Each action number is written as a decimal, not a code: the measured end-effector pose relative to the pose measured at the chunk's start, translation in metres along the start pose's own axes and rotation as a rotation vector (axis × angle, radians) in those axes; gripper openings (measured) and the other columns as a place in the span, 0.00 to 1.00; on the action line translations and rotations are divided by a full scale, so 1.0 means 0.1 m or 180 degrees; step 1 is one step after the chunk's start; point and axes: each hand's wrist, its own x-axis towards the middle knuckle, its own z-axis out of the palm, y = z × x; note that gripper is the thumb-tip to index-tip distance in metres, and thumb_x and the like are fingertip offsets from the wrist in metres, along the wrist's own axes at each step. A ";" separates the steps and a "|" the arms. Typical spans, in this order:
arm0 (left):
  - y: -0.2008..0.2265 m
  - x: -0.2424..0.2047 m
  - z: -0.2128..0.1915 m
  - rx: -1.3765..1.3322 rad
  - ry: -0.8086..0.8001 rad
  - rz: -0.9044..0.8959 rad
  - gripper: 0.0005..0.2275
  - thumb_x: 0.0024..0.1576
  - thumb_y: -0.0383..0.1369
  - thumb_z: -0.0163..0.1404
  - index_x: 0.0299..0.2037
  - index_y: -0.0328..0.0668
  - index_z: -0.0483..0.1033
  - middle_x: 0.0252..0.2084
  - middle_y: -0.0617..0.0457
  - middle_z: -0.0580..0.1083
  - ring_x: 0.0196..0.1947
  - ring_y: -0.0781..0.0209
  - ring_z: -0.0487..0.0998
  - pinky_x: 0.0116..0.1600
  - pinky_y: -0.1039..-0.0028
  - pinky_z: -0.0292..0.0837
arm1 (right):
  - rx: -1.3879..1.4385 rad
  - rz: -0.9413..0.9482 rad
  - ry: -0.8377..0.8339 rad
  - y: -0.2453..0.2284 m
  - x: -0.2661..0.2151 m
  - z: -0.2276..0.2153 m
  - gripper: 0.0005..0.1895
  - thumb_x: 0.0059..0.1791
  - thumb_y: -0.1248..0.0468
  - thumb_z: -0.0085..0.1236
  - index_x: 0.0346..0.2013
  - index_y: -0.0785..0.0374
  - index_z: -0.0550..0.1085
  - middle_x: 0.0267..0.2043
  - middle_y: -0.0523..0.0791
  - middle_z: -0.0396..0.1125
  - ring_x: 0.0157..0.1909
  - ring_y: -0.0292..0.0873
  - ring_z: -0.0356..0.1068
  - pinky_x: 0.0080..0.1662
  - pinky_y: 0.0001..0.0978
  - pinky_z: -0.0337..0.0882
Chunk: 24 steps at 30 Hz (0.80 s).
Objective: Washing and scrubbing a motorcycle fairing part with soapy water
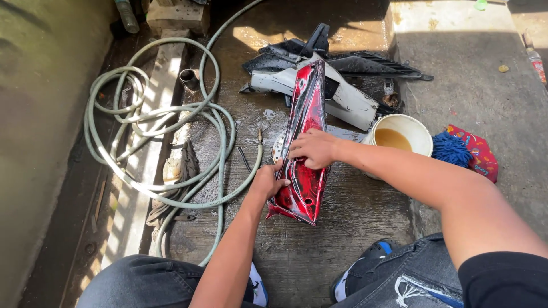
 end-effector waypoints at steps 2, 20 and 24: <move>0.01 0.00 0.00 -0.0018 -0.0001 0.0000 0.33 0.50 0.40 0.66 0.67 0.66 0.66 0.64 0.41 0.72 0.67 0.47 0.68 0.70 0.61 0.67 | 0.0050 0.0313 0.0140 0.17 0.09 0.07 0.27 0.46 0.60 0.43 0.60 0.40 0.71 0.61 0.38 0.65 0.64 0.43 0.62 0.61 0.45 0.62; 0.00 0.05 0.01 0.0021 -0.0012 -0.0014 0.33 0.51 0.41 0.66 0.67 0.67 0.66 0.63 0.39 0.72 0.66 0.44 0.70 0.69 0.60 0.68 | 0.0124 0.0198 0.0267 0.00 0.03 0.03 0.28 0.44 0.64 0.45 0.58 0.40 0.72 0.60 0.38 0.67 0.61 0.43 0.64 0.62 0.42 0.61; -0.02 0.05 0.05 -0.0004 -0.0012 -0.0024 0.33 0.50 0.42 0.66 0.67 0.68 0.65 0.64 0.38 0.72 0.66 0.44 0.70 0.69 0.59 0.69 | 0.0516 0.0712 0.0184 0.10 -0.03 -0.22 0.33 0.44 0.69 0.46 0.63 0.45 0.69 0.62 0.45 0.65 0.66 0.49 0.62 0.64 0.47 0.62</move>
